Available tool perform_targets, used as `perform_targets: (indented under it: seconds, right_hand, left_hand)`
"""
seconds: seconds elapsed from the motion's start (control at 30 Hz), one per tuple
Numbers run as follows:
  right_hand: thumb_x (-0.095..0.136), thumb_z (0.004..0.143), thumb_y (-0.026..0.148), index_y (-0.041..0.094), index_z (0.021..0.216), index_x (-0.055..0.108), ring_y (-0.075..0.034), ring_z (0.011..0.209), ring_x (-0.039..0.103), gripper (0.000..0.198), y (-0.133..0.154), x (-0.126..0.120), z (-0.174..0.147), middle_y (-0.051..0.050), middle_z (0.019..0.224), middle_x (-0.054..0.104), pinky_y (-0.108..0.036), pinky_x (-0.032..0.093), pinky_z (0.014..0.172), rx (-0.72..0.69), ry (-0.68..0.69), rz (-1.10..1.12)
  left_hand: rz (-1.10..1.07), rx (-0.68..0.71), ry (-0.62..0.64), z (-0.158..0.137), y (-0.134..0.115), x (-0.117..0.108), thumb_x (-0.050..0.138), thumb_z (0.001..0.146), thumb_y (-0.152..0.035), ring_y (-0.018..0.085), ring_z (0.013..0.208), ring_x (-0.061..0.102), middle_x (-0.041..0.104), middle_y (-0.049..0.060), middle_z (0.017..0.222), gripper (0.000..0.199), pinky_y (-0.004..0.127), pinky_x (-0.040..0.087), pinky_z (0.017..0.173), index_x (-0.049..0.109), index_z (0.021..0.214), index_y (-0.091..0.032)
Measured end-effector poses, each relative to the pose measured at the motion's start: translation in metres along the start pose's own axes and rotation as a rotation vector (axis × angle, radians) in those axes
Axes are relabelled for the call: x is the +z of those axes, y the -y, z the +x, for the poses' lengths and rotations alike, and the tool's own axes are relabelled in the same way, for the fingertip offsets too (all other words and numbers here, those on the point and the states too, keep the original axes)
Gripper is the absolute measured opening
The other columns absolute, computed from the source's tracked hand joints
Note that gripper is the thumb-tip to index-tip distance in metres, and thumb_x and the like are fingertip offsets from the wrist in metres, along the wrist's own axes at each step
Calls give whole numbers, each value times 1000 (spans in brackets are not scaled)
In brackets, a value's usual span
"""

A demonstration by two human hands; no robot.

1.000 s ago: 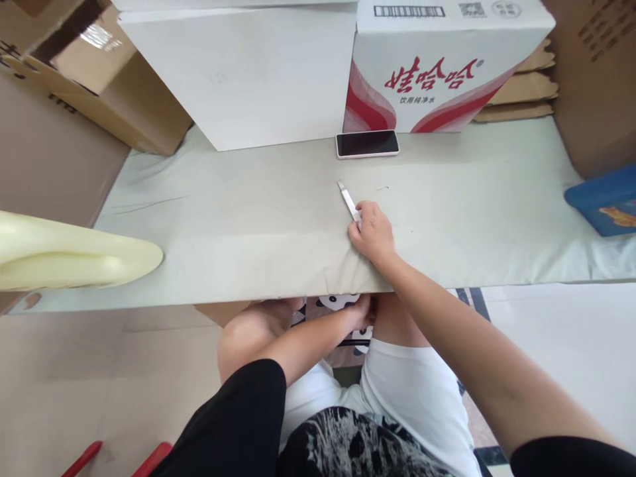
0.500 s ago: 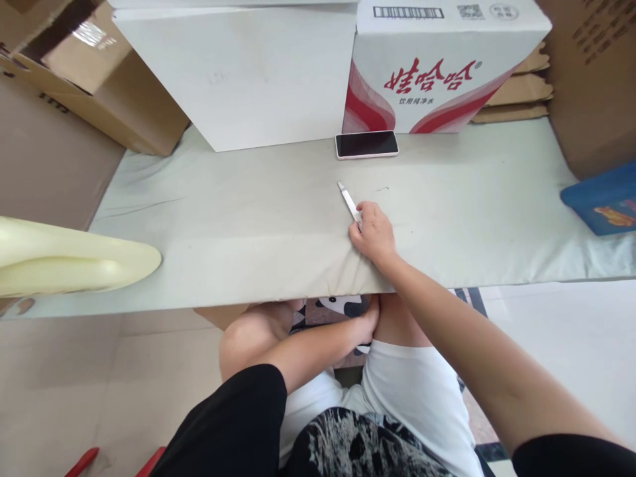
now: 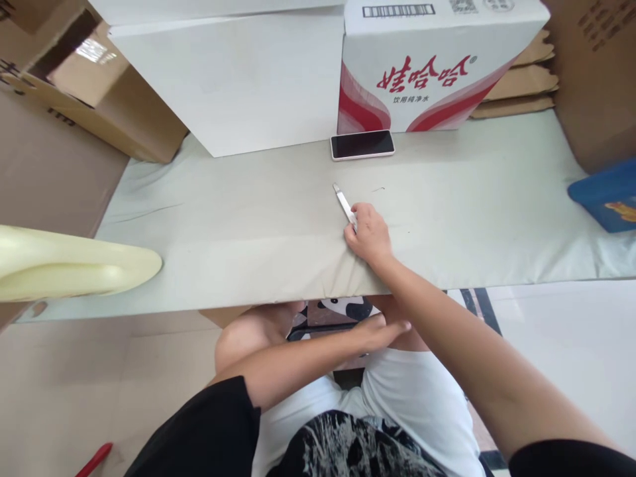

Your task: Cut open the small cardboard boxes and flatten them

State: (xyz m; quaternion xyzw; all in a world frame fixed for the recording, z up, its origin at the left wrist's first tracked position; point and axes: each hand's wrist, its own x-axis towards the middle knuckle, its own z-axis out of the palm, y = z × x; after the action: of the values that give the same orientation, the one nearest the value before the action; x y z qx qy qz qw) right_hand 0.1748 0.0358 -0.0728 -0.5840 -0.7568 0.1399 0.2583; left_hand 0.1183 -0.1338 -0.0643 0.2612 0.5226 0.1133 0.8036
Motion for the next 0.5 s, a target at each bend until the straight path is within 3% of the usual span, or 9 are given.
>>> perform_targets:
  seconds: [0.07, 0.13, 0.17, 0.2, 0.23, 0.3, 0.37, 0.43, 0.5]
  right_hand:
    - [51, 83, 19, 17, 117, 59, -29, 88, 57, 35, 0, 1, 0, -16, 107, 64, -45, 49, 83, 1, 0, 7]
    - [52, 83, 19, 17, 117, 60, -29, 88, 57, 35, 1, 1, 0, -16, 106, 65, -45, 49, 83, 3, 2, 12]
    - [52, 83, 20, 16, 117, 60, -29, 88, 58, 35, 1, 0, 0, -16, 107, 65, -45, 50, 83, 4, 3, 13]
    - [53, 83, 20, 16, 117, 61, -29, 88, 58, 35, 1, 0, 0, -16, 107, 66, -45, 50, 83, 6, 4, 13]
    - [53, 84, 21, 16, 117, 61, -29, 88, 58, 35, 1, 0, 0, -17, 107, 66, -45, 50, 83, 9, 4, 12]
    - [54, 85, 24, 16, 117, 61, -30, 89, 59, 34, 1, 0, 0, -17, 107, 67, -45, 50, 84, 18, 4, 8]
    - [54, 87, 28, 16, 118, 61, -31, 91, 60, 35, 2, 0, 0, -18, 108, 67, -47, 51, 85, 31, 5, 4]
    - [52, 87, 30, 16, 120, 61, -32, 93, 61, 37, 2, 0, 0, -18, 107, 68, -48, 52, 87, 52, 8, -1]
    - [51, 87, 31, 15, 123, 60, -32, 95, 63, 41, 2, -1, 0, -18, 107, 70, -50, 53, 89, 78, 15, -9]
  left_hand:
    - [181, 39, 113, -20, -30, -7, 92, 64, -38, 44, 124, 66, 81, 10, 100, 23, 52, 45, 117, 74, 71, -25]
    - [593, 69, 599, -38, -65, -15, 74, 81, -45, 32, 80, 73, 76, 7, 76, 27, 48, 56, 90, 69, 63, -25]
    - [607, 18, 836, -45, -82, -20, 70, 82, -48, 27, 67, 69, 74, 6, 72, 29, 41, 55, 71, 69, 64, -25]
    - [573, 2, 971, -50, -96, -25, 72, 80, -50, 24, 59, 65, 73, 6, 69, 30, 35, 47, 57, 68, 64, -25]
    - [533, 25, 1024, -53, -108, -31, 74, 77, -51, 21, 51, 58, 70, 7, 63, 32, 32, 38, 49, 67, 62, -24]
    - [434, 52, 938, -55, -121, -43, 74, 79, -48, 15, 43, 42, 57, 6, 50, 37, 31, 28, 46, 62, 55, -22]
    - [225, 70, 687, -55, -125, -57, 67, 89, -44, 12, 42, 28, 40, 3, 42, 49, 30, 25, 47, 52, 48, -22]
    - [-18, 110, 445, -57, -126, -73, 49, 101, -45, 11, 42, 18, 24, -1, 43, 60, 29, 23, 47, 37, 47, -23]
    - [-232, 224, 306, -63, -131, -89, 22, 109, -47, 10, 41, 11, 12, -3, 47, 65, 27, 20, 45, 25, 48, -23]
